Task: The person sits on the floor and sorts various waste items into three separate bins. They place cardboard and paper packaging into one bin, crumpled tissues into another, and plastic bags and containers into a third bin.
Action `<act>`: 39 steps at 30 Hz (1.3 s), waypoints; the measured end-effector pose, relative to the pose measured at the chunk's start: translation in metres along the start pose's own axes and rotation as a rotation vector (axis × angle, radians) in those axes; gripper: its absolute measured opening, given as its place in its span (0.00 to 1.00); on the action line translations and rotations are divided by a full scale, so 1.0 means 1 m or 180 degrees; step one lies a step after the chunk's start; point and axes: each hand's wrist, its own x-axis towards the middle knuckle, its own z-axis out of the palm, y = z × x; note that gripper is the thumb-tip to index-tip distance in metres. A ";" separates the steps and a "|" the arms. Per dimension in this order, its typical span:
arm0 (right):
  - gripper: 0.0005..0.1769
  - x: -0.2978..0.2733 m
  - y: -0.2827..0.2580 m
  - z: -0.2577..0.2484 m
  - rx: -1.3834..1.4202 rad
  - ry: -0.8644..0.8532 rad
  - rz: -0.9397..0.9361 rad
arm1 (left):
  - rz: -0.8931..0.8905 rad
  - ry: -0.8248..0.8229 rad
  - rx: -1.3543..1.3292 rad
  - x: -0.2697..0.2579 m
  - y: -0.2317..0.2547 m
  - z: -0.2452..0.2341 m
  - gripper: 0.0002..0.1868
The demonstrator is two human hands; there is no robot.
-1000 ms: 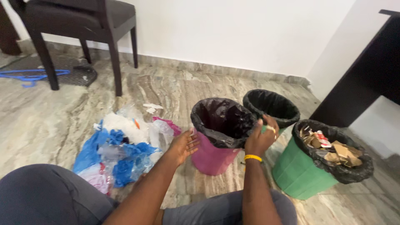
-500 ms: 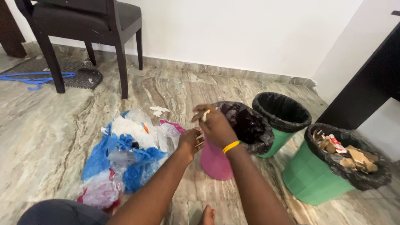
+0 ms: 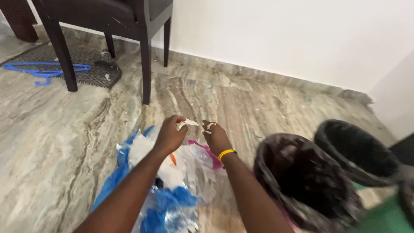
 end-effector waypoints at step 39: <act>0.13 -0.003 -0.100 -0.100 0.0729 0.1846 -0.0282 | -0.0452 -0.0234 -0.2383 0.050 0.155 0.010 0.10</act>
